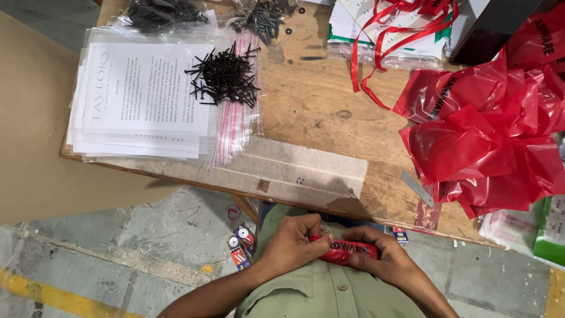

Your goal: Packaging hardware components into red plastic bags using ribbons.

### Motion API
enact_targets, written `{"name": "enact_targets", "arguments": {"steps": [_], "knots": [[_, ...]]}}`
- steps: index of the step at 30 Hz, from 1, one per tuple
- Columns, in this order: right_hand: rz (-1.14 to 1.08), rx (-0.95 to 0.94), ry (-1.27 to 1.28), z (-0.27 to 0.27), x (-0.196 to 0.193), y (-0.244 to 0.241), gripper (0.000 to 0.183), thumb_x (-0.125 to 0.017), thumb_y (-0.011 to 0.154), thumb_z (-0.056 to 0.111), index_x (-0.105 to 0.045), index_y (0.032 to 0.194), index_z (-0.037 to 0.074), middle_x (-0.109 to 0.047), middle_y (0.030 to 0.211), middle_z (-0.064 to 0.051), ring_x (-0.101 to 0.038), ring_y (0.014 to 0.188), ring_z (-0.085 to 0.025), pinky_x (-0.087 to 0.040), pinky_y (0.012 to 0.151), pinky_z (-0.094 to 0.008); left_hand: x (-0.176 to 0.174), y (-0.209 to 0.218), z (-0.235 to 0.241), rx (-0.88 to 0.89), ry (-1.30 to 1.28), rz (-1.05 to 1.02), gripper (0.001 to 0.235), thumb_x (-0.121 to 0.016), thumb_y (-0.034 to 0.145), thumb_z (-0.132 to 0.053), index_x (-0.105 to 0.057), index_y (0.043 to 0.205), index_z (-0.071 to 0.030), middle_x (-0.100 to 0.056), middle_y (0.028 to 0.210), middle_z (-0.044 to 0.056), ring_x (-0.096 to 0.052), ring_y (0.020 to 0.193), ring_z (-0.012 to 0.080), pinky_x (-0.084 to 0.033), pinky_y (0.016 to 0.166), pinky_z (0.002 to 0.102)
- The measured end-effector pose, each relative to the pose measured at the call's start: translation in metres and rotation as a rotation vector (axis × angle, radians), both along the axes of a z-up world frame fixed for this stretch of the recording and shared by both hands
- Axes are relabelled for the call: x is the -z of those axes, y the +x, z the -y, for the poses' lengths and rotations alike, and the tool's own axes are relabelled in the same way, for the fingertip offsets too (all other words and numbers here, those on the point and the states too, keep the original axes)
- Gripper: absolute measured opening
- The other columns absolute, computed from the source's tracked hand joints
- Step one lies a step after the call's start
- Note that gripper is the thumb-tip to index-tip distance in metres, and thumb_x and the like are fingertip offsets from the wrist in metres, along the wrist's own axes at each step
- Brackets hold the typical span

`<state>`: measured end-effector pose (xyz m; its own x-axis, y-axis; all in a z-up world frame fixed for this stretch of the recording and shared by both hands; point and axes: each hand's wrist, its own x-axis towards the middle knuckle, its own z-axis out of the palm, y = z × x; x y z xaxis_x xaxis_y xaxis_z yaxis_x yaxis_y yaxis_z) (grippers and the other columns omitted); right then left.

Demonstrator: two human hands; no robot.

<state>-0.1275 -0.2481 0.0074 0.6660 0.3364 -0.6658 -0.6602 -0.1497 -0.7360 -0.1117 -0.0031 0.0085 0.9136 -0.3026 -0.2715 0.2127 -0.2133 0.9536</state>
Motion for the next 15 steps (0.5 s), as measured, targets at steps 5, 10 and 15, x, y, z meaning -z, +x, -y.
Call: {"name": "enact_targets", "arguments": {"steps": [5,10,15], "knots": [[0.092,-0.113,-0.106,0.006,0.027,-0.005,0.027,-0.080,0.086,0.028,-0.078,0.096,0.004,-0.065,0.072,0.001,-0.052,0.064,-0.005,-0.042,0.054,-0.025,0.001,-0.002,-0.001,-0.004,-0.024,0.000,0.036,-0.076,0.086,-0.016,-0.049,0.067,-0.001,-0.066,0.071,0.006,-0.056,0.064,0.0077,-0.048,0.054,0.030],[0.138,-0.030,-0.078,0.010,0.049,-0.011,0.023,-0.079,0.086,0.027,-0.077,0.092,0.005,-0.065,0.067,0.002,-0.051,0.060,-0.005,-0.040,0.050,-0.025,0.003,-0.004,-0.002,-0.024,-0.043,-0.001,0.034,-0.077,0.086,-0.015,-0.051,0.069,-0.001,-0.066,0.073,0.007,-0.056,0.066,0.0083,-0.048,0.055,0.030],[0.247,0.013,-0.071,0.012,0.053,-0.017,0.015,-0.079,0.087,0.017,-0.075,0.091,0.003,-0.070,0.078,-0.003,-0.058,0.070,-0.006,-0.047,0.060,-0.025,-0.024,0.002,-0.002,-0.042,-0.189,-0.208,0.022,-0.078,0.085,-0.019,-0.061,0.096,-0.008,-0.066,0.077,0.003,-0.057,0.069,0.0074,-0.046,0.060,0.027]]}}
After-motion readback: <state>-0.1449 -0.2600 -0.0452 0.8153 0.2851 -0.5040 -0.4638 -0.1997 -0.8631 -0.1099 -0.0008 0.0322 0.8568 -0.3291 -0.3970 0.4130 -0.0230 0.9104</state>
